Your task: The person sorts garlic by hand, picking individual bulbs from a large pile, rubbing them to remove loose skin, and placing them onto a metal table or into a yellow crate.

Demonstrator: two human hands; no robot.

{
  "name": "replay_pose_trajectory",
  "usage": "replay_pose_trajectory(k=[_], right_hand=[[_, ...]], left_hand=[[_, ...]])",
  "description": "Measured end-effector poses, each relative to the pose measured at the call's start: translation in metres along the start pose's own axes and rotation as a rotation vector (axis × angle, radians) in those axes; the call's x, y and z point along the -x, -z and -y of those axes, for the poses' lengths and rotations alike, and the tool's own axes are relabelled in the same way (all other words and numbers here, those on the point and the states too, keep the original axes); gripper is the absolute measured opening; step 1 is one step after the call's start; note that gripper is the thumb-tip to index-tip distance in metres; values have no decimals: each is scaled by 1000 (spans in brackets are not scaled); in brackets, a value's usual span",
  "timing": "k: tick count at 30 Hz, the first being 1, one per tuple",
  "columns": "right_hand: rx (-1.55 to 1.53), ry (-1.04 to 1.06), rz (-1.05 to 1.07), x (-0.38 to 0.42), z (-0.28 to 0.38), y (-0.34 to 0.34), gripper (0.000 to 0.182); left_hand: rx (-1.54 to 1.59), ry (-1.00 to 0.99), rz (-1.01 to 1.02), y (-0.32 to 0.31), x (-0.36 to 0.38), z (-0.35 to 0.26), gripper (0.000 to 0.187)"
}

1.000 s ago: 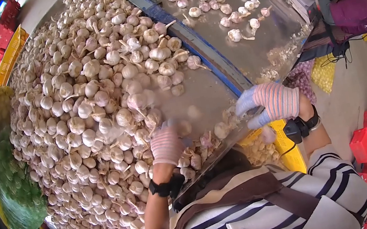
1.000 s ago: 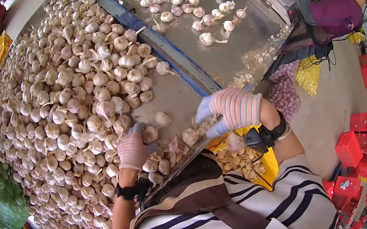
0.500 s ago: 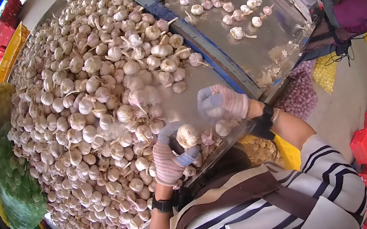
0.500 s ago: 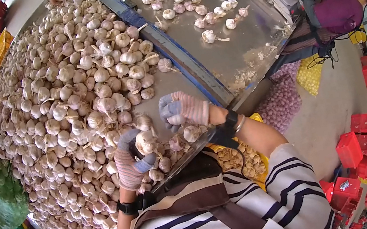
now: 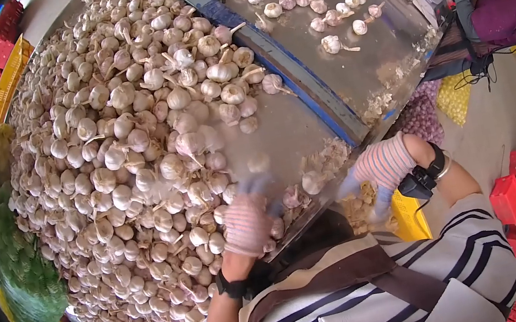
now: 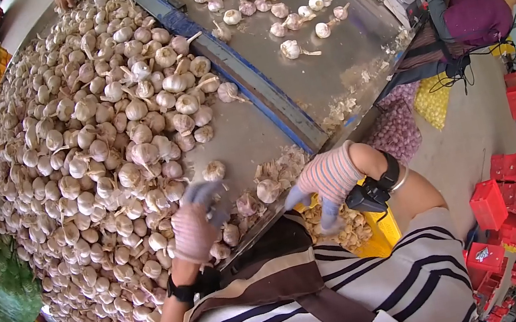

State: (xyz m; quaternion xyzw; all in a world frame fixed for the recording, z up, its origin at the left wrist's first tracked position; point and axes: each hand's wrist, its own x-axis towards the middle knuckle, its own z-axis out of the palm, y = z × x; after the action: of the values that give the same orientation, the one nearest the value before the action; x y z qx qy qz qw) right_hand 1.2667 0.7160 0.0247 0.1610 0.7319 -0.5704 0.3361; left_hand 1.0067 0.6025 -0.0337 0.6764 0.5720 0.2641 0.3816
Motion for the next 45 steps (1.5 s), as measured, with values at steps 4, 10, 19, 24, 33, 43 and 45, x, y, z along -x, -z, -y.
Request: replay_pose_trajectory(k=[4, 10, 19, 24, 33, 43, 45], right_hand=[[238, -130, -495, -43, -14, 17, 42], [461, -285, -960, -154, -13, 60, 35], [-699, 174, -552, -134, -37, 58, 30], [-1687, 716, -80, -112, -28, 29, 48], [-1526, 808, -852, -65, -66, 115, 29], [534, -283, -441, -110, -29, -31, 41], [519, -301, -450, -120, -38, -31, 43]], left_hand=[[-390, 185, 48, -16, -36, 18, 43], [-517, 189, 320, -46, -62, 67, 45], [222, 144, -170, 14, -16, 11, 56], [40, 6, -295, 10, -20, 8, 64], [-32, -101, 86, -34, -30, 29, 43], [-265, 134, 499, -35, -26, 7, 17], [-261, 261, 479, -14, -22, 8, 14]])
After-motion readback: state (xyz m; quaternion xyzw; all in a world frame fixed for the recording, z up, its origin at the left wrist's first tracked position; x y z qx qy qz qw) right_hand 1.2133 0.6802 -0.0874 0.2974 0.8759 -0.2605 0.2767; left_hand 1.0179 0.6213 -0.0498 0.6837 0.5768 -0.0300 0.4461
